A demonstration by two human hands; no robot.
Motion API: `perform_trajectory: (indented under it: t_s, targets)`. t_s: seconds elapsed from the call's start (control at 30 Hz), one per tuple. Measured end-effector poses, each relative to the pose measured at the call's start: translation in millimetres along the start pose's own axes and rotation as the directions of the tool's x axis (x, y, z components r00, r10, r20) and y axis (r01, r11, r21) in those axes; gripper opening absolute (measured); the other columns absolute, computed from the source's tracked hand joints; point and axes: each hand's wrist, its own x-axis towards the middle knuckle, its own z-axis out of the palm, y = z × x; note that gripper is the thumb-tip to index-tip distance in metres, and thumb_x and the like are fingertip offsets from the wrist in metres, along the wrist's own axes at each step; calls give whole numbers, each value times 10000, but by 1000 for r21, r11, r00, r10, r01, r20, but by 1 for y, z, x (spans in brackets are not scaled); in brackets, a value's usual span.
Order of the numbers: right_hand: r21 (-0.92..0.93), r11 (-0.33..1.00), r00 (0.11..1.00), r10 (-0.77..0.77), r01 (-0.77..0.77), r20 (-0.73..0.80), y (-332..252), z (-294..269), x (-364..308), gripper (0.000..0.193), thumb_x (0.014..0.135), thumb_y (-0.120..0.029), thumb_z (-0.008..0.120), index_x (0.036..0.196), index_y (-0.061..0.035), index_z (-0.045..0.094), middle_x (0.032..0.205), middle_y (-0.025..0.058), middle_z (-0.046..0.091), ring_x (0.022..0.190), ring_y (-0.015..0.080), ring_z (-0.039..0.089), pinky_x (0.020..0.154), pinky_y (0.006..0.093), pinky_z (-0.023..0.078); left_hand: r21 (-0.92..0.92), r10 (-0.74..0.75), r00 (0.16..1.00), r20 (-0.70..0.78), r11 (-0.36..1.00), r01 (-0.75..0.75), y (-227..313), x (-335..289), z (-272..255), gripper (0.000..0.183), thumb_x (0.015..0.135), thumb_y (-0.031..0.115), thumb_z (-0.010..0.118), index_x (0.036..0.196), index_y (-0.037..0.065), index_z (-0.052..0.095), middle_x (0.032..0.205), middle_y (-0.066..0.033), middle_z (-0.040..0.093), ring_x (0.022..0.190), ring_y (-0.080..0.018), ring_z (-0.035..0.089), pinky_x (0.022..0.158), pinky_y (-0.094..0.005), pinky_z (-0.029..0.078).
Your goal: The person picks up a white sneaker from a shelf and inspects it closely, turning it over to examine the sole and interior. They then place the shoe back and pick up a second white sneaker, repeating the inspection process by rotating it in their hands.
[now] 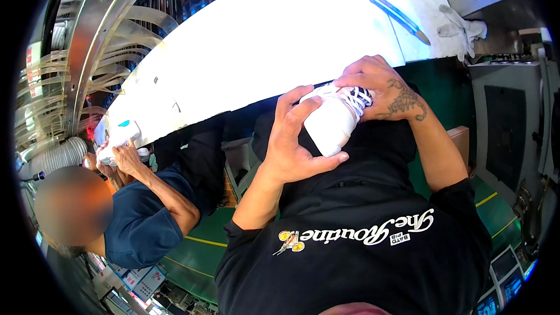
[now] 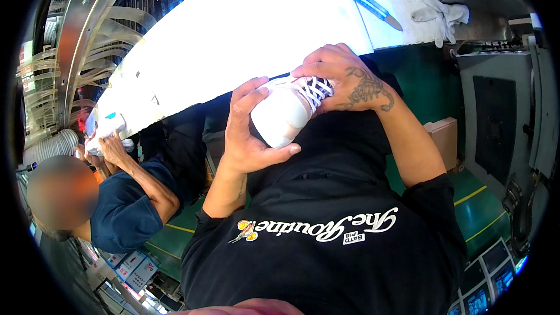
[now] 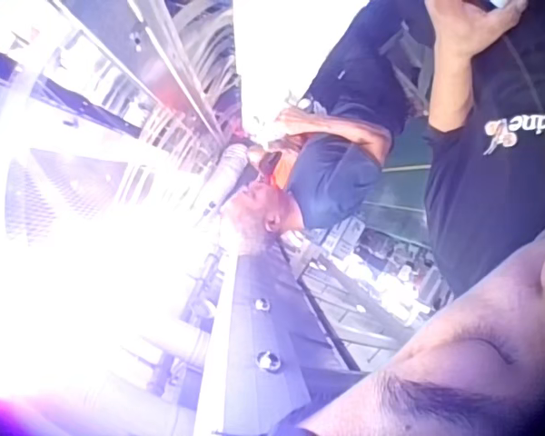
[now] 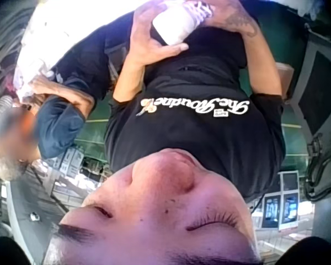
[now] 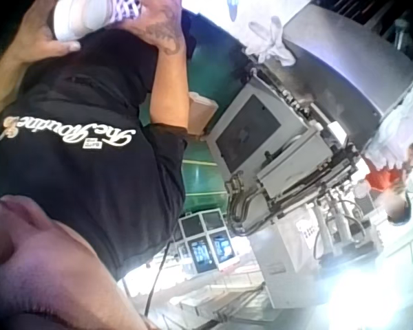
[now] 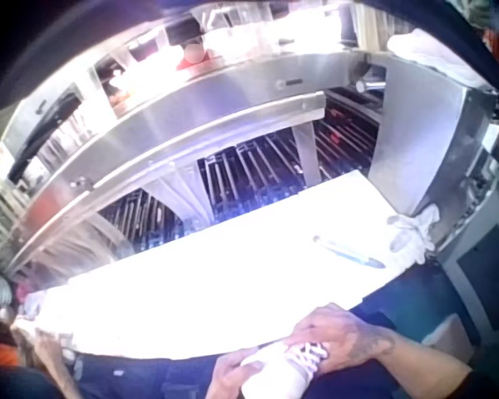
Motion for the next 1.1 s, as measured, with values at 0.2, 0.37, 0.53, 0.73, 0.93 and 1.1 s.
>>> perform_trajectory:
  t_s: [0.2,0.37,0.53,0.73,0.93,1.1]
  targets:
    - [6,982,967,-182,186,-176,-16,4,-8,641,703,-294,935,1283,-114,728,1213,75,700,1163,272,641,1019,427,456,-164,143,979,-147,972,-167,13,-4,0,1181,561,310,1067,1458,89,330,1405,-277,524,1221,-374,641,953,-443,579]
    - [-194,917,862,-394,348,-318,-61,-31,12,568,727,-120,866,1279,-107,736,1230,88,700,1198,295,649,1032,449,458,45,386,850,-359,917,-397,37,7,6,981,669,188,1024,1395,63,377,1407,-280,557,1227,-404,663,972,-469,598]
    - [-144,958,898,-282,247,-336,-23,-12,28,650,700,15,773,1329,-146,735,1288,84,690,1266,327,632,1093,471,444,93,304,939,-161,952,-292,17,17,-16,956,669,210,1013,1404,91,414,1505,-297,512,1290,-400,611,1032,-480,544]
    - [-108,963,908,-268,246,-323,-12,-3,10,703,696,4,724,1381,-152,726,1351,81,676,1377,347,577,1136,474,420,110,298,945,-132,952,-285,24,18,-5,964,698,206,1015,1394,140,351,1556,-314,424,1387,-442,559,1099,-514,537]
    - [-77,968,913,-252,240,-319,-16,-5,6,700,700,11,694,1377,-164,731,1373,81,664,1410,353,549,1150,470,410,118,353,916,-191,934,-336,18,18,4,921,668,195,1020,1355,150,409,1525,-292,468,1314,-415,604,1001,-486,593]
    - [-91,967,916,-256,239,-309,-17,-4,7,701,703,9,687,1379,-175,730,1394,66,656,1409,342,544,1160,457,402,123,357,907,-223,934,-337,23,18,5,926,661,168,1020,1366,155,420,1515,-285,476,1297,-409,618,975,-483,614]
